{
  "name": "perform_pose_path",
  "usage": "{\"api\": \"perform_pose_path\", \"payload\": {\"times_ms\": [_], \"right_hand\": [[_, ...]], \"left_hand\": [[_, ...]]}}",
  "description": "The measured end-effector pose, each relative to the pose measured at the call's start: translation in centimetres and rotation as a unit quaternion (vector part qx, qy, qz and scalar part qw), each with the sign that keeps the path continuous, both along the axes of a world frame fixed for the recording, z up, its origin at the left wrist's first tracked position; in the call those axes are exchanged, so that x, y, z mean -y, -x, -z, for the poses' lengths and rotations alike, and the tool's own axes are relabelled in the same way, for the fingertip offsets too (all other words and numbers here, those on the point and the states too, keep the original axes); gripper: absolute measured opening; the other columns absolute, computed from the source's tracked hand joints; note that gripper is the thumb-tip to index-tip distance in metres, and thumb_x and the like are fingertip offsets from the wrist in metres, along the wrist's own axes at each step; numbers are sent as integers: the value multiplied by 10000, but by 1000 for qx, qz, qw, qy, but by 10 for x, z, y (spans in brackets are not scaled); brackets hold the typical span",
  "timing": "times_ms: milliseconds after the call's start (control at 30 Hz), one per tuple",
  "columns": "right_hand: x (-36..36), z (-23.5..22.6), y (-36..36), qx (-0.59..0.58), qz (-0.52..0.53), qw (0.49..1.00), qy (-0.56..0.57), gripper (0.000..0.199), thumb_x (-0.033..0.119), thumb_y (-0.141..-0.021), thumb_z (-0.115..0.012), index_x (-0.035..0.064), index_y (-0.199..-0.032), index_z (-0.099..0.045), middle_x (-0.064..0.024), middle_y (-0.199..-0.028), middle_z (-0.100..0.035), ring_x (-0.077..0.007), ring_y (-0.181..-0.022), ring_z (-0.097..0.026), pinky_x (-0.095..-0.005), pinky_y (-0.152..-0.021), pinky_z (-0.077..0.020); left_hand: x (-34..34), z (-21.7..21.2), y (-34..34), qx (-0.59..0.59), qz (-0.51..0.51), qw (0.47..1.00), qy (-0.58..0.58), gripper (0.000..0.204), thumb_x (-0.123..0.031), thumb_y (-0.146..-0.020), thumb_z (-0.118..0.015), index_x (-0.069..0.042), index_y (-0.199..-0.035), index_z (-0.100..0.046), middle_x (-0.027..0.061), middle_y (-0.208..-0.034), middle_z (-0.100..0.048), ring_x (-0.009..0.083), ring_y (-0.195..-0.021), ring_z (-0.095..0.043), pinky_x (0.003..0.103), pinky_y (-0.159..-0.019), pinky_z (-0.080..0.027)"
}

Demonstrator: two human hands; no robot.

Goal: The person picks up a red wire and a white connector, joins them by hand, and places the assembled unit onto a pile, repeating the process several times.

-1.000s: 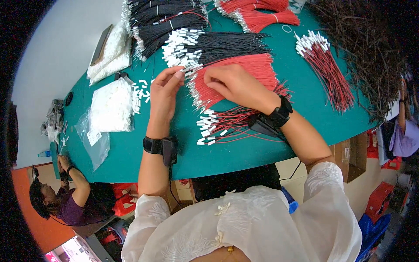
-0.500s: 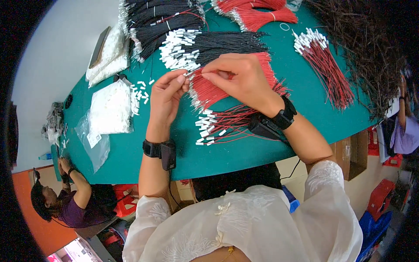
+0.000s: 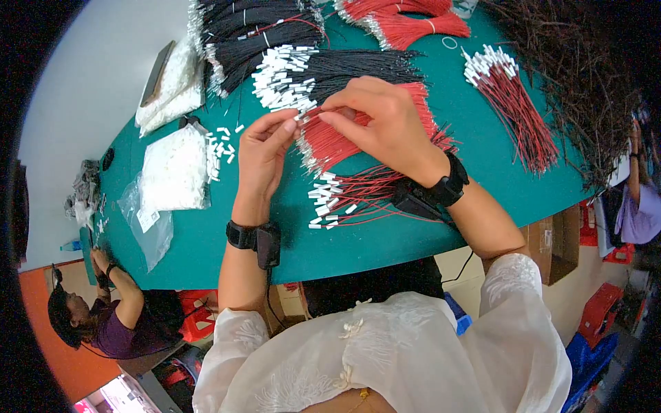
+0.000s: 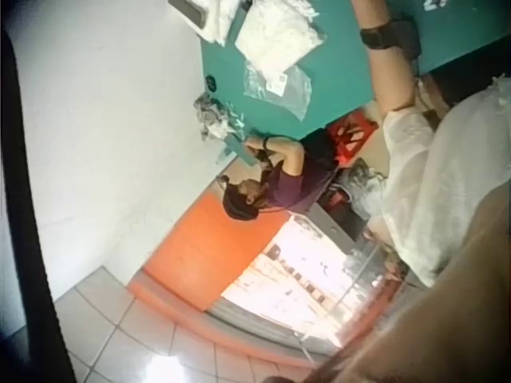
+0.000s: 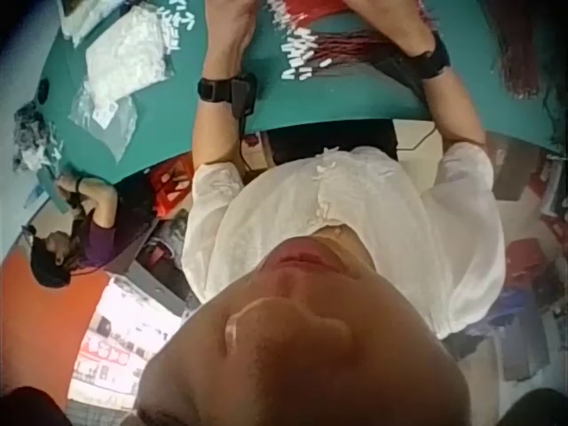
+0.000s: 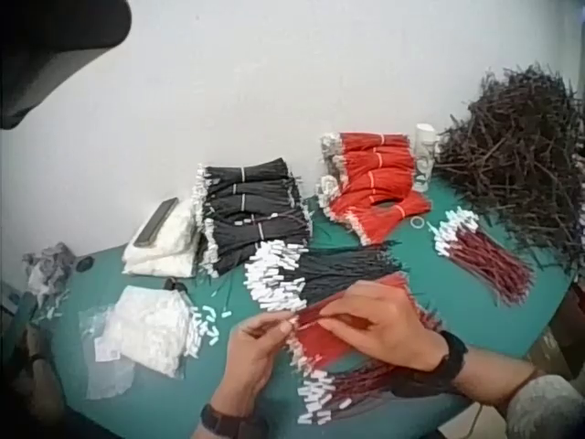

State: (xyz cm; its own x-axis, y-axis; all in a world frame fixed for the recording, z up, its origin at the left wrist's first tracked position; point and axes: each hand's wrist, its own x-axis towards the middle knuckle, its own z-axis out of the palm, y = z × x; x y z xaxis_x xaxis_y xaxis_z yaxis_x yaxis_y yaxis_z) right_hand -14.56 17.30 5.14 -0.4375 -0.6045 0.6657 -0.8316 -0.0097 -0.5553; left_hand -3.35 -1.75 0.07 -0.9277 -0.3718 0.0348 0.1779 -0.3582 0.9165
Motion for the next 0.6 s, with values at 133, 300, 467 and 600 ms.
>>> {"api": "perform_pose_path", "payload": {"times_ms": [133, 300, 467, 600], "right_hand": [[-1, 0, 3, -24, -4, 1000, -7, 99, 3, -822, -761, -2, -919, -741, -93, -793, -689, -208, -695, -632, -311, -603, -487], [-1, -1, 3, -20, -13, 1000, 6, 87, -7, -832, -747, -6, -918, -736, -100, -802, -688, -224, -712, -634, -319, -619, -492], [-1, 1, 5, -32, -14, 999, -9, 90, -11, -819, -748, -7, -908, -731, -98, -813, -690, -233, -715, -631, -326, -621, -494], [-1, 2, 6, -42, -17, 999, -16, 96, -17, -806, -747, -4, -900, -730, -92, -821, -691, -237, -729, -630, -332, -628, -496]], "left_hand": [[-3, -4, -1, 5, 1, 1000, 8, 232, -7, -916, -710, 38, -1144, -708, 100, -1003, -737, 127, -876, -690, 251, -813, -555], [-1, 1, -1, 2, 12, 1000, 22, 195, -11, -943, -680, 29, -1133, -694, 88, -1011, -729, 126, -864, -686, 247, -809, -560], [0, 2, -1, 3, 21, 1000, 5, 187, -10, -943, -677, 27, -1126, -694, 88, -1005, -729, 124, -859, -685, 246, -802, -558], [0, 2, -1, 0, 29, 1000, -3, 185, -9, -944, -675, 27, -1125, -693, 90, -1003, -730, 126, -858, -685, 246, -799, -556]]}}
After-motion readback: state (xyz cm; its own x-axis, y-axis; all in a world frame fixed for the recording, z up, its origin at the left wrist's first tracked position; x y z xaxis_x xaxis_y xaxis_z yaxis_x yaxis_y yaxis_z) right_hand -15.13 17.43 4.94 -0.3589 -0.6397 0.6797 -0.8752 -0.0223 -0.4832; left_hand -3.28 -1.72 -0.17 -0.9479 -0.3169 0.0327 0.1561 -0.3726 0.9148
